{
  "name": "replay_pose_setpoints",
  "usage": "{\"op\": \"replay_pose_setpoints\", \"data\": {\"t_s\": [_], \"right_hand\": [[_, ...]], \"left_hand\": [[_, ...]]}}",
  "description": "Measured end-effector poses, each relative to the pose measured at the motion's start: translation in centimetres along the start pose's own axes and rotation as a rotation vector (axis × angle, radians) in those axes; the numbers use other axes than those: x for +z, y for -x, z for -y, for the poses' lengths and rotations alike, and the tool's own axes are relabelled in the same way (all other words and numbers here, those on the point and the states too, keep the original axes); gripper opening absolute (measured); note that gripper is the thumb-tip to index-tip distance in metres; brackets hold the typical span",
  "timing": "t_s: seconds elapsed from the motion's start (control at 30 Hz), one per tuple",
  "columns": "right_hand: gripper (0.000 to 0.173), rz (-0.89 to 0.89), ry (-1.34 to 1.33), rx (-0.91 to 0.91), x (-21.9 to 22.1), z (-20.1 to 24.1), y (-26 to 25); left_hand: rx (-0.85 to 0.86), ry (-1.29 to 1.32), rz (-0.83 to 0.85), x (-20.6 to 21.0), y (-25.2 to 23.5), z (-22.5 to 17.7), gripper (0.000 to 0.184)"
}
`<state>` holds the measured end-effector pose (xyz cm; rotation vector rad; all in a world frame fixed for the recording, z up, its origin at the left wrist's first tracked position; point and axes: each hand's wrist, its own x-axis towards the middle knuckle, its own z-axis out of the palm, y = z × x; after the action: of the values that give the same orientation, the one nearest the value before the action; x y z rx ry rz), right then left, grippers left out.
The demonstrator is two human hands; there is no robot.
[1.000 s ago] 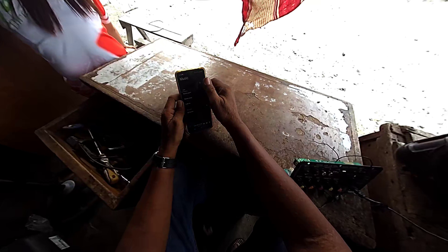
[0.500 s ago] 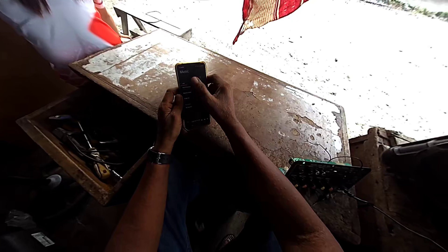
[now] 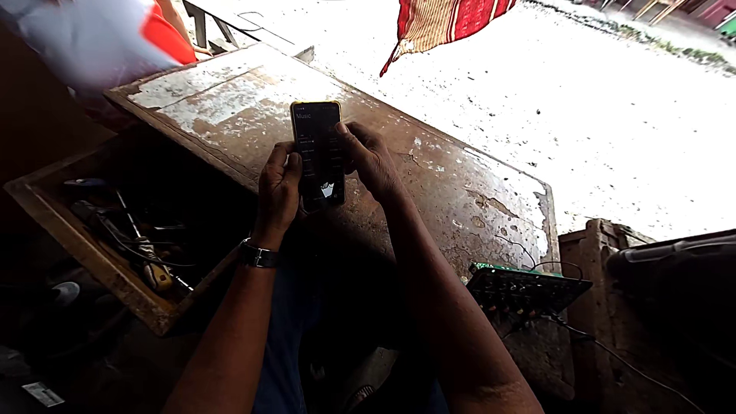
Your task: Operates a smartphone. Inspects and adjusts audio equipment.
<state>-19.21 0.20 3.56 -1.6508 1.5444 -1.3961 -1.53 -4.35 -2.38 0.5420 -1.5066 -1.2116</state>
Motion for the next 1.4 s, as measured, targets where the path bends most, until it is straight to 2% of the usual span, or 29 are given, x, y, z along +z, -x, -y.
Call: {"op": "replay_pose_setpoints", "data": {"t_s": [0.33, 0.6, 0.97, 1.4], "right_hand": [[0.041, 0.046, -0.060, 0.013, -0.31, 0.08, 0.01], [0.028, 0.052, -0.095, 0.024, -0.22, -0.08, 0.04], [0.028, 0.058, -0.081, -0.065, -0.06, -0.61, -0.13], [0.026, 0.069, -0.047, -0.059, 0.02, -0.44, -0.08]], "left_hand": [[0.008, 0.017, 0.009, -0.11, -0.04, 0.00, 0.026], [0.012, 0.009, 0.003, -0.16, -0.03, 0.00, 0.026], [0.016, 0.009, -0.003, -0.28, -0.07, 0.01, 0.027], [0.037, 0.002, 0.015, -0.41, -0.15, 0.18, 0.028]]}}
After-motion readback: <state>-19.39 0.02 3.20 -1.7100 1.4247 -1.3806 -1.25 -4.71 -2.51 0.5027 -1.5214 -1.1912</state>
